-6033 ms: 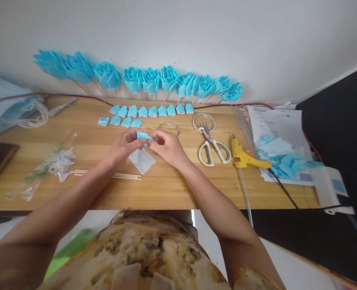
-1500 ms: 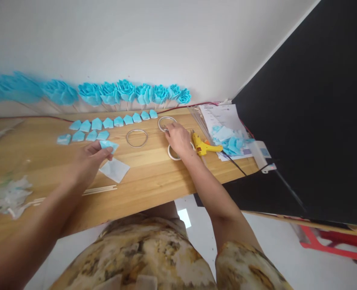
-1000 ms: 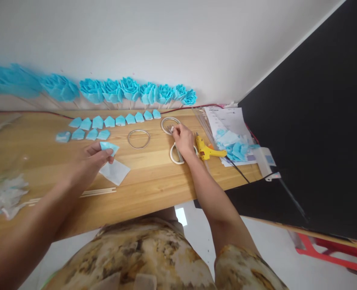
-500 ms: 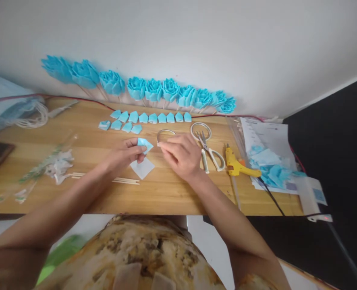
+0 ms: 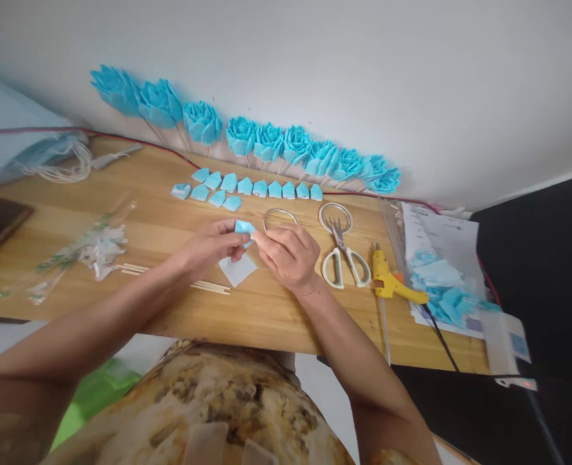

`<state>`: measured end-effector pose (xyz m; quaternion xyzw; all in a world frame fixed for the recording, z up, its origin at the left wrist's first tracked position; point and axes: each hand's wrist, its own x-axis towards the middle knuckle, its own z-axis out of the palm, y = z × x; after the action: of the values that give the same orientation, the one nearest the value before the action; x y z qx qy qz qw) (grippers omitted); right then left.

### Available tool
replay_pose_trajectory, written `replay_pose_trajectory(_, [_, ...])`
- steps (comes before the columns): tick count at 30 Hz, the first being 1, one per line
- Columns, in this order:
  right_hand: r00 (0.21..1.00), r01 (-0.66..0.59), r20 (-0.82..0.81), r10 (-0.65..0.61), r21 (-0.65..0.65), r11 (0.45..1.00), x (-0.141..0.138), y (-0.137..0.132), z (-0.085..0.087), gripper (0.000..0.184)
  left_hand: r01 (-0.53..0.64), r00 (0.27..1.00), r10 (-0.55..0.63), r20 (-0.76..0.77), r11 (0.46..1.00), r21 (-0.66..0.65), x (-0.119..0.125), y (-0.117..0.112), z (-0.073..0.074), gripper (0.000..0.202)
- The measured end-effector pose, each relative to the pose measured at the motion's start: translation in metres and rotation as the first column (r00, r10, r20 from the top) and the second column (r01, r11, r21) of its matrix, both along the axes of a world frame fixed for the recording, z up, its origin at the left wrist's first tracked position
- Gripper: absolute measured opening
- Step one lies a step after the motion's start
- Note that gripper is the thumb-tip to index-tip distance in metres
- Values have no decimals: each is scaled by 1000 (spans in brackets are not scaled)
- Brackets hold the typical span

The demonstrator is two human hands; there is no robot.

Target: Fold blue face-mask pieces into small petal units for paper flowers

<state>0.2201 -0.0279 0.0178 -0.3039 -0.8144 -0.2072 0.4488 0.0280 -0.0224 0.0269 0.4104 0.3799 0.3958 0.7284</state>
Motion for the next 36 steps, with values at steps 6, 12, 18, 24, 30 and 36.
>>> replay_pose_trajectory(6, [1000, 22, 14, -20, -142, 990, 2, 2, -7, 20, 17, 1000, -17, 2, 1000, 5, 1, 0, -3, 20])
replay_pose_trajectory(12, [1000, -19, 22, 21, -73, 997, -2, 3, -7, 25, -1, 999, 1, 35, 1000, 0, 1, 1, -1, 23])
replay_pose_trajectory(18, [999, -17, 39, 26, -197, 980, -1, 2, -7, 25, -2, 999, 1, 44, 1000, 8, 1, 1, -1, 25])
replay_pose_trajectory(24, [1000, 17, 20, -13, -216, 976, -6, 3, -5, 16, 1, 1000, -2, 21, 999, 47, -1, 2, -3, 25])
replay_pose_trajectory(30, [998, -46, -45, 39, -165, 985, -6, 4, -1, 17, 32, 999, -29, -29, 994, 101, -2, 2, 1, 22])
replay_pose_trajectory(36, [999, -24, -44, 18, -144, 989, -7, 3, 2, 17, 34, 999, -32, -23, 994, 103, -1, 4, -3, 29])
